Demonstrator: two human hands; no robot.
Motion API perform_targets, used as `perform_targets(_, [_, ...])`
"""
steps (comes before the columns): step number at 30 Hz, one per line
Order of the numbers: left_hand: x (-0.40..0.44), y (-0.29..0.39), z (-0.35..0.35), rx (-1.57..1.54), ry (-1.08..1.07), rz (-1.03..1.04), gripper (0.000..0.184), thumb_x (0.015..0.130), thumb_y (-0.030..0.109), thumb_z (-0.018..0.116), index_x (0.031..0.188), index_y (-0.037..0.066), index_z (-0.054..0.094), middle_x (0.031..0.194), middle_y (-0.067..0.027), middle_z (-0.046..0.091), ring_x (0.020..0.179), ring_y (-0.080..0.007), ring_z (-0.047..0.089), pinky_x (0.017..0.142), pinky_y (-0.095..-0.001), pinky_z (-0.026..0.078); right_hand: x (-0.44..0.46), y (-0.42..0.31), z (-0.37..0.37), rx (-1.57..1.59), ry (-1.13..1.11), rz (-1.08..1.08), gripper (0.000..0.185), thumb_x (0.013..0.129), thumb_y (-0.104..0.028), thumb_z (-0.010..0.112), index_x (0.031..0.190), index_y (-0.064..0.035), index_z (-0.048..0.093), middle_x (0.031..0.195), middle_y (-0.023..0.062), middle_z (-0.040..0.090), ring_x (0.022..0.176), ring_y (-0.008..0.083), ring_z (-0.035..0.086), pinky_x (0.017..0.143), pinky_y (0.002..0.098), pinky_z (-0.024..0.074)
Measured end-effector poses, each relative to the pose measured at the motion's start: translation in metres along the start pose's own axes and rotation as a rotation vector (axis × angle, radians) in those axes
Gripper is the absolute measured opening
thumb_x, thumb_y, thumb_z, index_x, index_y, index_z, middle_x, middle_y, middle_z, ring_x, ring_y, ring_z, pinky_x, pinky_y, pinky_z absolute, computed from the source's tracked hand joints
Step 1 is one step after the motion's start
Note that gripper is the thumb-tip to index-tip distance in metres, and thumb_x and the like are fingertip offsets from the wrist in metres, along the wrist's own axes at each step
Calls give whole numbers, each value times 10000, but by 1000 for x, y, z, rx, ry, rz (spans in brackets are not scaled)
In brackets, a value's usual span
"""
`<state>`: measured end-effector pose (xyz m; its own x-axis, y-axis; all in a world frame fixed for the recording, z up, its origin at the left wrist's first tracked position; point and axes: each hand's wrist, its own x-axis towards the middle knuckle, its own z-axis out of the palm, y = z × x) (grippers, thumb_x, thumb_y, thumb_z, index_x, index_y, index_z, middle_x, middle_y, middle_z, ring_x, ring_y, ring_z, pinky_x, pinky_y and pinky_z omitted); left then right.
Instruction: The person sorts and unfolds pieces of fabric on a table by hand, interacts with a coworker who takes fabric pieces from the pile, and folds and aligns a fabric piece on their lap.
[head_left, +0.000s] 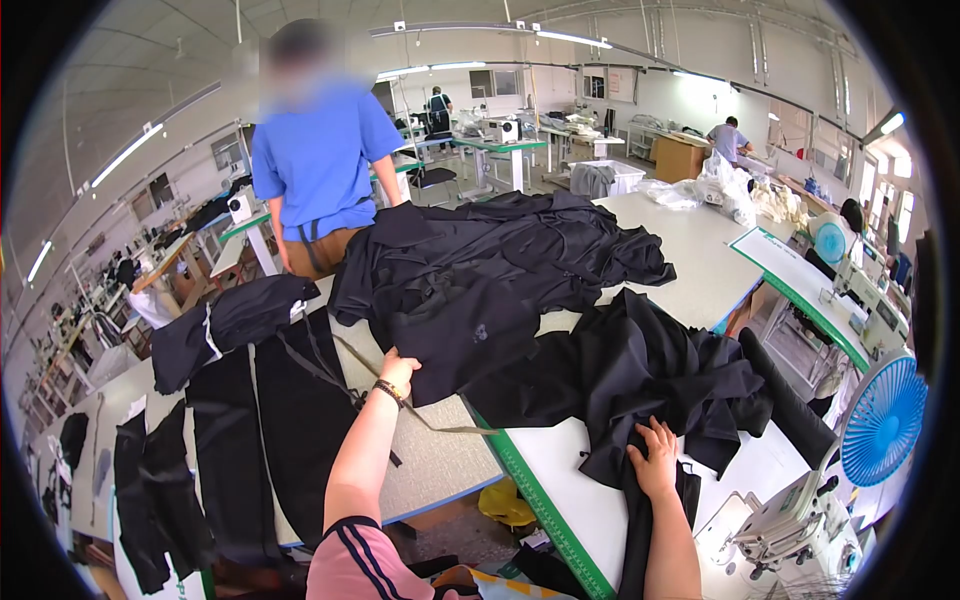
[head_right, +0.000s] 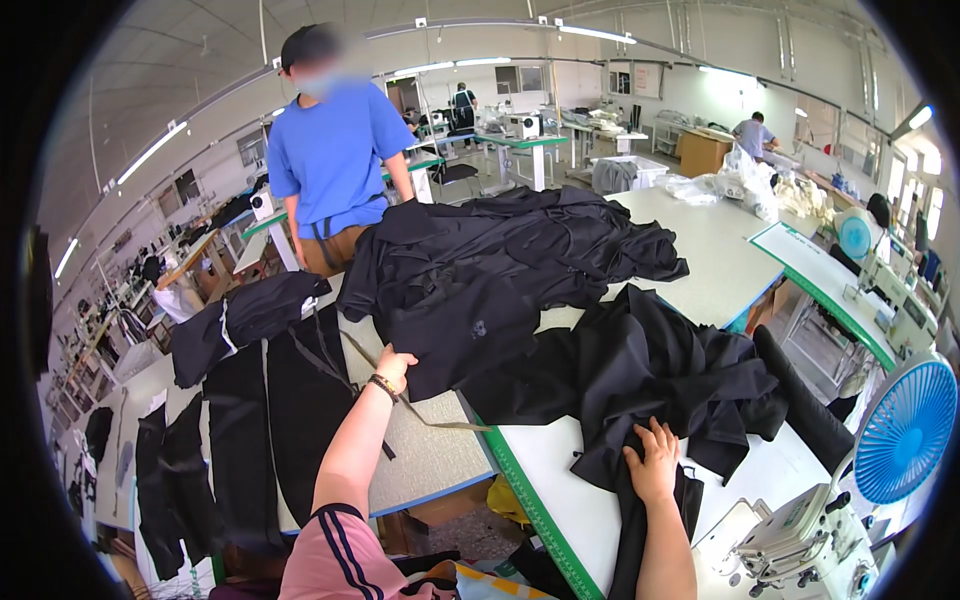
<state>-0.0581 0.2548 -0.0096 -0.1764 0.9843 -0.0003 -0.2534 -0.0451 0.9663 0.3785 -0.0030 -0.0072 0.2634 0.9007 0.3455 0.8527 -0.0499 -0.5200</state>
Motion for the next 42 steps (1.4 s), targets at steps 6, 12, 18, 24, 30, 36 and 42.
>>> perform_targets(6, [0, -8, 5, 484, -310, 364, 322, 662, -162, 478, 869, -1, 666, 943, -85, 695, 893, -196, 639, 799, -309, 480, 0, 0, 0, -3, 3, -2, 438, 763, -198, 683, 1175, -95, 575, 1357, 146, 455, 1300, 352, 347, 1100, 473, 220])
perform_targets(12, [-19, 0, 11, 1025, -468, 715, 139, 604, -82, 504, 604, 29, 587, 781, -120, 597, 813, -318, 598, 680, -357, 471, 0, 1, 1, 2, 15, -9, 436, 758, -193, 681, 1170, -92, 579, 1351, 145, 461, 1294, 354, 350, 1093, 464, 228])
perform_targets(18, [-28, -6, 13, 1140, -378, 847, 89, 615, -32, 537, 589, 37, 587, 738, -107, 575, 772, -295, 589, 657, -368, 470, 0, 0, 0, 7, 0, 1, 440, 764, -202, 679, 1179, -100, 574, 1358, 133, 452, 1304, 342, 338, 1103, 470, 211])
perform_targets(24, [-14, -29, 9, 1160, -344, 950, 69, 618, -8, 543, 608, 32, 597, 750, -112, 585, 799, -285, 584, 706, -357, 476, 0, 1, 1, 6, 2, 6, 444, 765, -204, 678, 1183, -101, 570, 1360, 130, 450, 1305, 341, 335, 1106, 470, 208])
perform_targets(30, [-20, -24, 12, 1140, -339, 947, 87, 634, -11, 536, 652, 26, 613, 779, -123, 597, 824, -293, 587, 730, -354, 483, -1, 1, 1, 10, 14, 1, 440, 765, -206, 679, 1179, -100, 572, 1357, 132, 454, 1301, 344, 341, 1101, 472, 215])
perform_targets(36, [-22, -25, 13, 1166, -306, 893, 119, 634, -36, 519, 685, 11, 616, 810, -139, 597, 861, -308, 590, 750, -366, 487, -2, 2, 2, 6, 24, -4, 445, 765, -215, 683, 1182, -105, 574, 1356, 132, 455, 1300, 344, 344, 1099, 471, 220])
perform_targets(42, [-26, -21, 15, 1194, -293, 899, 121, 629, -53, 513, 686, -5, 608, 827, -150, 597, 866, -319, 588, 756, -377, 484, -2, 2, 1, 10, 26, 4, 444, 769, -224, 682, 1185, -113, 576, 1359, 130, 453, 1300, 343, 344, 1102, 469, 218])
